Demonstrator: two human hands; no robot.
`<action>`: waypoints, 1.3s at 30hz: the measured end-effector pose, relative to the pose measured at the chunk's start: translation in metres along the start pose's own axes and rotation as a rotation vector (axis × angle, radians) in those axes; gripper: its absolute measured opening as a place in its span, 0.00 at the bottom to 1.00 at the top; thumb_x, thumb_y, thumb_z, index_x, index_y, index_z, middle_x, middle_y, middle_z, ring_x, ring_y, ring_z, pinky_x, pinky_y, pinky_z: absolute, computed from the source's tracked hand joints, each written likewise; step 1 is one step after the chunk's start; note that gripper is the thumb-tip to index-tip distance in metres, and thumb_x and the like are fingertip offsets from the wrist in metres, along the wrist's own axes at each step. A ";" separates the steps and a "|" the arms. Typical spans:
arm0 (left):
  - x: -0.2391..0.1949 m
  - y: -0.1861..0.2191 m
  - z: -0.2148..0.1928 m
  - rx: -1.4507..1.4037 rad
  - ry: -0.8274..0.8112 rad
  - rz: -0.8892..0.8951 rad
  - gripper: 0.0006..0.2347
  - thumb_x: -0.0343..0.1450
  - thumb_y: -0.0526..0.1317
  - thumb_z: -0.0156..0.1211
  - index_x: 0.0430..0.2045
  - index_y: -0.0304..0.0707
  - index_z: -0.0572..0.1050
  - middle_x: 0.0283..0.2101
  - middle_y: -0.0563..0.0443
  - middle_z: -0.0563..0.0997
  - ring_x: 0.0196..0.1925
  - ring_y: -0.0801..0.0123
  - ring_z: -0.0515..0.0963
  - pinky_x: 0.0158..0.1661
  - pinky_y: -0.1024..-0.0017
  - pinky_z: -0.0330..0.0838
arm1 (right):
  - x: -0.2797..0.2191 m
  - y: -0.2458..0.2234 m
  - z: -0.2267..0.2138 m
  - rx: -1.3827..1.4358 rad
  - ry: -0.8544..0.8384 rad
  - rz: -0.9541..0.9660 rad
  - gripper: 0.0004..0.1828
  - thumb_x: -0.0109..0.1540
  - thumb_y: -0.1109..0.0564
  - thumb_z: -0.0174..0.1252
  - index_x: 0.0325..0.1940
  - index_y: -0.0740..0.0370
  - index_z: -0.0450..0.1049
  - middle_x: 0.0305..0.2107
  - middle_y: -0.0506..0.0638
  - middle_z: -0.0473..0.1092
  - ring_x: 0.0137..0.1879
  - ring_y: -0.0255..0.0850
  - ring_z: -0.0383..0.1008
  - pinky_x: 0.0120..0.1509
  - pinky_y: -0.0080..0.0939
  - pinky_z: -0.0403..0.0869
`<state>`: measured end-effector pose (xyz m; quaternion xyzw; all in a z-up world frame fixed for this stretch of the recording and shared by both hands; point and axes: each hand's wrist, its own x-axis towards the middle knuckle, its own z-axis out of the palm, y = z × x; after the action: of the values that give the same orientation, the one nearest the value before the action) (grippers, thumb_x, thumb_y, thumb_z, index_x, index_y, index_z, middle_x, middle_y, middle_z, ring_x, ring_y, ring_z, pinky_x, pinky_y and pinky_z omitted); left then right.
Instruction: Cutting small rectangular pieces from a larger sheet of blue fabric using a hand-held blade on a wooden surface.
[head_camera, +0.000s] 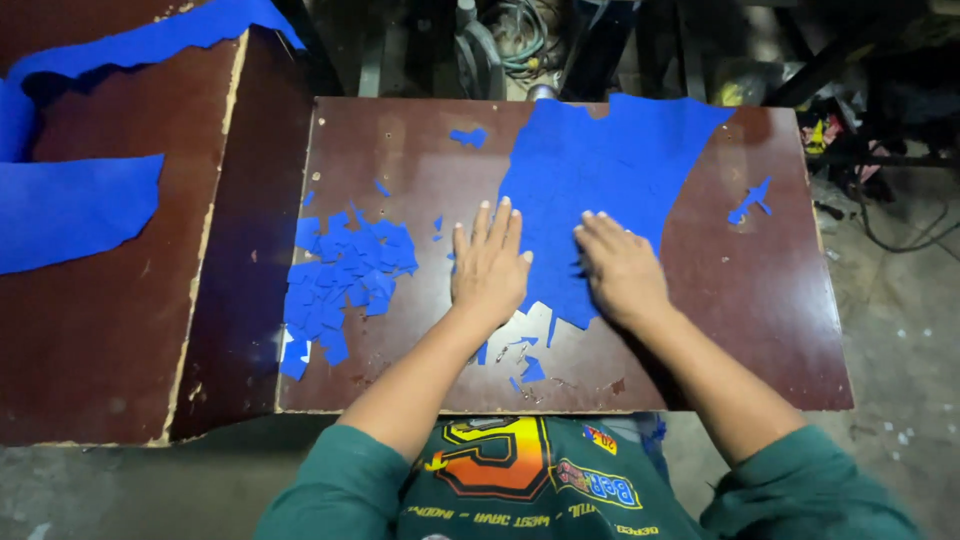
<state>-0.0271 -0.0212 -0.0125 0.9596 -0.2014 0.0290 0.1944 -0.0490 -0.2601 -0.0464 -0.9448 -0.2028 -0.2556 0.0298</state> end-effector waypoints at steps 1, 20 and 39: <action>0.004 0.000 0.001 0.000 -0.002 -0.007 0.25 0.74 0.47 0.49 0.66 0.32 0.65 0.75 0.38 0.59 0.76 0.43 0.53 0.66 0.36 0.47 | 0.001 0.011 0.003 0.005 -0.004 -0.004 0.18 0.65 0.54 0.54 0.59 0.50 0.76 0.61 0.48 0.73 0.66 0.45 0.73 0.58 0.46 0.71; 0.037 -0.002 0.027 -0.262 -0.104 -0.433 0.25 0.61 0.48 0.72 0.50 0.41 0.72 0.45 0.46 0.78 0.50 0.48 0.81 0.45 0.49 0.76 | -0.004 0.033 -0.004 0.093 -0.014 -0.019 0.23 0.60 0.57 0.53 0.60 0.57 0.76 0.59 0.51 0.73 0.66 0.50 0.73 0.58 0.47 0.75; 0.016 -0.022 0.026 -0.973 -0.066 -0.666 0.09 0.61 0.30 0.64 0.33 0.27 0.79 0.24 0.47 0.80 0.17 0.68 0.81 0.17 0.77 0.77 | 0.014 -0.009 -0.017 0.060 -0.178 -0.051 0.33 0.54 0.55 0.57 0.65 0.49 0.72 0.64 0.49 0.70 0.71 0.49 0.67 0.66 0.58 0.66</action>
<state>-0.0046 -0.0180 -0.0422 0.7720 0.1146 -0.1594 0.6045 -0.0500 -0.2493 -0.0255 -0.9569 -0.2364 -0.1652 0.0335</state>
